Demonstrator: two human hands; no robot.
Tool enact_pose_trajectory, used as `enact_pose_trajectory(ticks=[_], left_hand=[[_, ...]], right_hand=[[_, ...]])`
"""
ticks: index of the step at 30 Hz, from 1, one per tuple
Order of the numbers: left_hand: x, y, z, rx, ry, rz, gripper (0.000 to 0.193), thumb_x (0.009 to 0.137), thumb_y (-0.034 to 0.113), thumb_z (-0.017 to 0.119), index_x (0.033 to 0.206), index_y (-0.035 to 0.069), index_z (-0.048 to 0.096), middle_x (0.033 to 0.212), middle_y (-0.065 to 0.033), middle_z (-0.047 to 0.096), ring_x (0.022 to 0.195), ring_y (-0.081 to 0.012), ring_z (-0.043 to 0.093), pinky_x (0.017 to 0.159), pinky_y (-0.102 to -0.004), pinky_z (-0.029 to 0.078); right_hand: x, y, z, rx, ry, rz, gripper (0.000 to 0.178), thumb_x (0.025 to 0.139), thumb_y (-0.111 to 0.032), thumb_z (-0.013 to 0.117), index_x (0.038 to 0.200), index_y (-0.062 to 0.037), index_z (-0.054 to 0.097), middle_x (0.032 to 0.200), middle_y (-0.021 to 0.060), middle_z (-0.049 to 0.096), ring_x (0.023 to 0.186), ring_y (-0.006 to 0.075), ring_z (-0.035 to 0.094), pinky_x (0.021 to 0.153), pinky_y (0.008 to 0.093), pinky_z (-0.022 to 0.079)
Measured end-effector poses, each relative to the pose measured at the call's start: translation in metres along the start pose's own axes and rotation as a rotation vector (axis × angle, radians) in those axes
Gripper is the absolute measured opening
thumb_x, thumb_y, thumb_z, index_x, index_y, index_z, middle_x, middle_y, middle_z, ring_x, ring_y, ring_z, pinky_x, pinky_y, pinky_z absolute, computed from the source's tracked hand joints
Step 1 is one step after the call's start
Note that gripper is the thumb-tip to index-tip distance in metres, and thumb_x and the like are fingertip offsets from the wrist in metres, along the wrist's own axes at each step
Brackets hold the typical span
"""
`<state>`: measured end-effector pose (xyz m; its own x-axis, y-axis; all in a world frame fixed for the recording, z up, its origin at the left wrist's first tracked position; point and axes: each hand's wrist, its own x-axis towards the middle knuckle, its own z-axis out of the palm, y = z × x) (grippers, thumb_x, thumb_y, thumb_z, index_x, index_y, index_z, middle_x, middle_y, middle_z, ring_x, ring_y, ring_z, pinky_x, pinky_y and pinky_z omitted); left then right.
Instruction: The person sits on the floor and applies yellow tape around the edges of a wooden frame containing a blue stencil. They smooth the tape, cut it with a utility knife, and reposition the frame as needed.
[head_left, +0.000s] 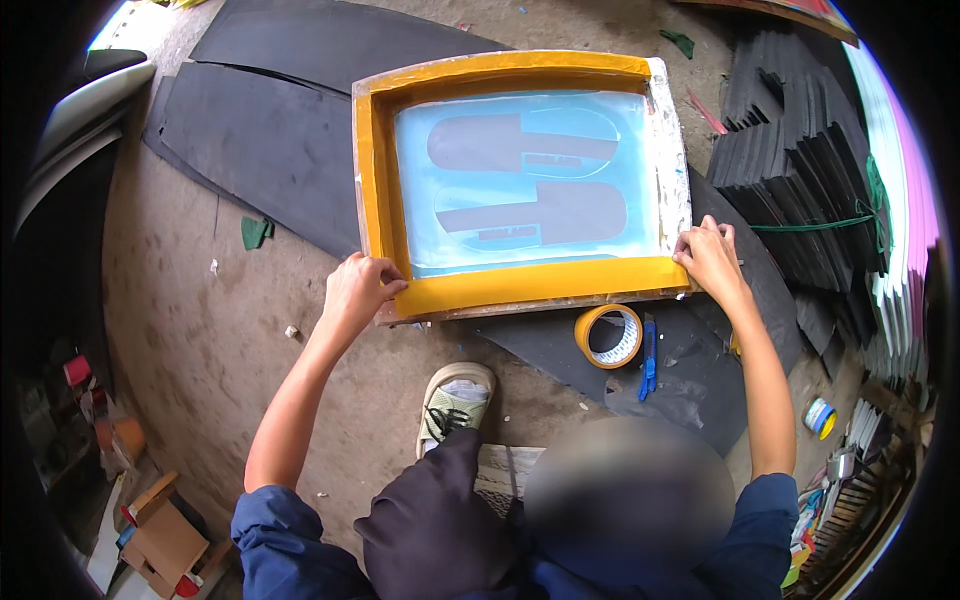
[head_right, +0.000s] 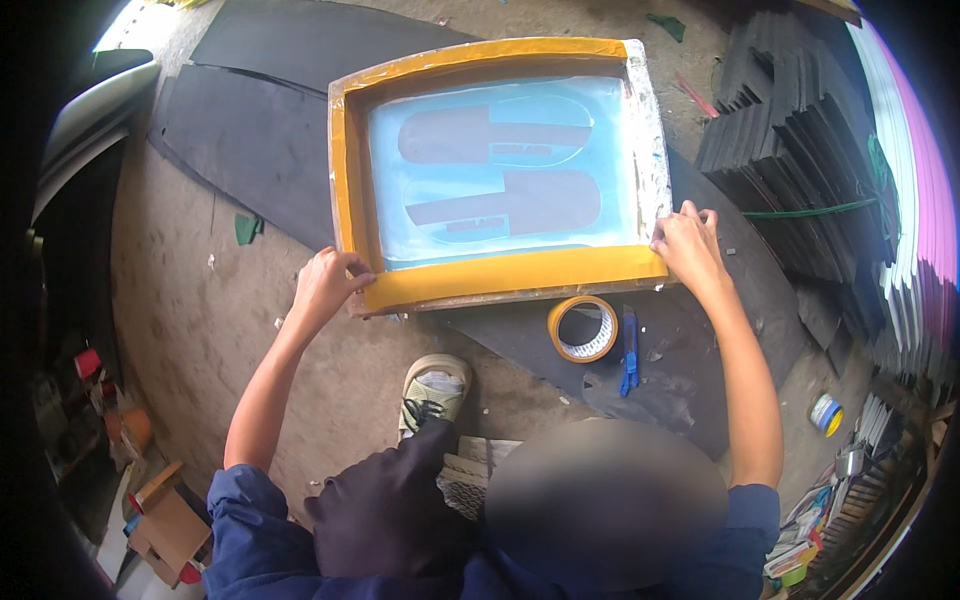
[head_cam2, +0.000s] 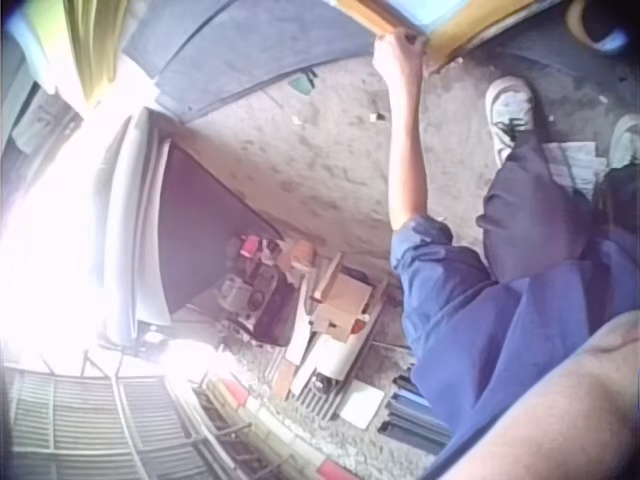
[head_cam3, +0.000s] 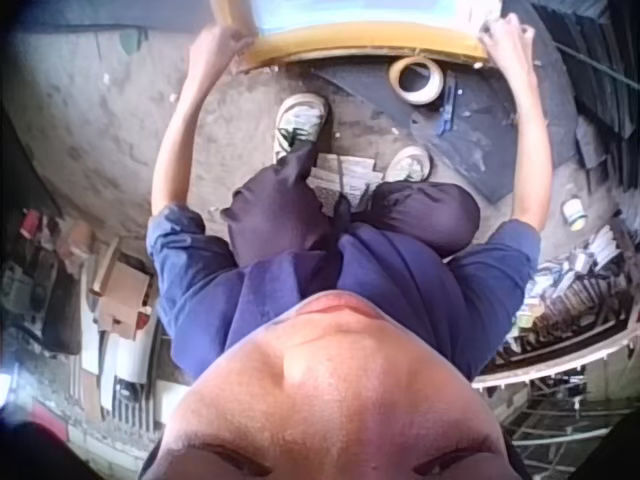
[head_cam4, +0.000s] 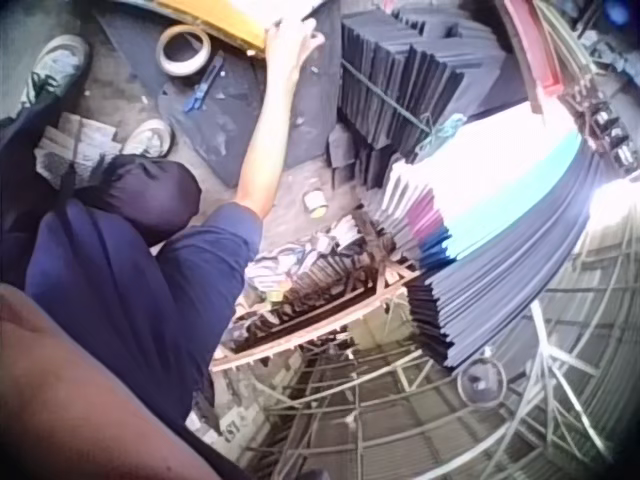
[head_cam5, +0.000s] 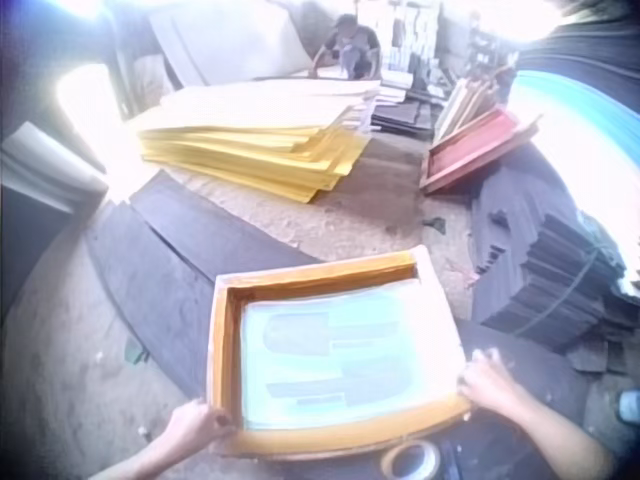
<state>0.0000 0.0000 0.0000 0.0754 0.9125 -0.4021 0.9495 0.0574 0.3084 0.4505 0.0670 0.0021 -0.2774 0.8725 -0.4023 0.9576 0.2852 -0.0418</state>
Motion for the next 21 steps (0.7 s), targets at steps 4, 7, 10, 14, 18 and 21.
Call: enact_pose_trajectory(ticks=[4,7,10,14,18,21], left_hand=[[0.01,-0.004,0.003,0.103,0.032,0.048,0.013,0.068,0.02,0.073,0.074,0.01,0.069,0.071,-0.0052,0.067,0.078,-0.0221,0.061,0.066,-0.0353,0.051],[0.016,-0.011,0.013,0.141,0.032,0.096,0.013,0.067,0.02,0.073,0.072,0.009,0.069,0.07,-0.0048,0.066,0.077,-0.0222,0.061,0.066,-0.0355,0.05],[0.018,-0.012,0.021,0.175,0.024,0.119,0.012,0.067,0.02,0.072,0.07,0.01,0.068,0.069,-0.0042,0.065,0.078,-0.0216,0.06,0.068,-0.0353,0.05],[0.018,-0.007,0.027,0.201,0.008,0.135,0.011,0.066,0.02,0.072,0.069,0.01,0.068,0.07,-0.0039,0.065,0.08,-0.0212,0.06,0.071,-0.0344,0.049],[0.017,-0.01,0.031,0.231,0.006,0.161,0.011,0.066,0.02,0.073,0.07,0.011,0.069,0.071,-0.0048,0.066,0.082,-0.0214,0.06,0.073,-0.034,0.048],[0.018,-0.011,0.035,0.243,0.008,0.16,0.012,0.066,0.02,0.073,0.071,0.01,0.069,0.072,-0.0055,0.066,0.083,-0.0215,0.06,0.074,-0.0349,0.048]], right_hand=[[0.006,-0.006,0.011,-0.104,0.125,-0.104,0.014,0.071,-0.015,0.069,0.082,-0.0071,0.066,0.082,0.0059,0.061,0.098,0.0213,0.05,0.092,0.0458,0.031],[0.009,-0.01,0.021,-0.197,0.202,-0.179,0.015,0.071,-0.014,0.069,0.082,-0.0052,0.065,0.083,0.0075,0.061,0.099,0.0223,0.049,0.092,0.0455,0.031],[0.01,-0.011,0.025,-0.267,0.206,-0.223,0.016,0.07,-0.014,0.069,0.082,-0.0044,0.064,0.084,0.0083,0.061,0.101,0.0231,0.049,0.092,0.0463,0.031],[0.009,-0.012,0.029,-0.414,0.222,-0.274,0.017,0.068,-0.015,0.07,0.081,-0.0047,0.064,0.084,0.0077,0.061,0.102,0.0227,0.048,0.093,0.049,0.03],[0.008,-0.014,0.03,-0.362,0.204,-0.3,0.01,0.069,-0.006,0.06,0.078,-0.0056,0.065,0.081,0.0082,0.061,0.102,0.0218,0.049,0.094,0.0533,0.029],[0.011,-0.013,0.033,-0.346,0.181,-0.297,0.01,0.068,-0.006,0.062,0.077,-0.0055,0.066,0.081,0.0082,0.061,0.103,0.022,0.049,0.094,0.0543,0.028]])
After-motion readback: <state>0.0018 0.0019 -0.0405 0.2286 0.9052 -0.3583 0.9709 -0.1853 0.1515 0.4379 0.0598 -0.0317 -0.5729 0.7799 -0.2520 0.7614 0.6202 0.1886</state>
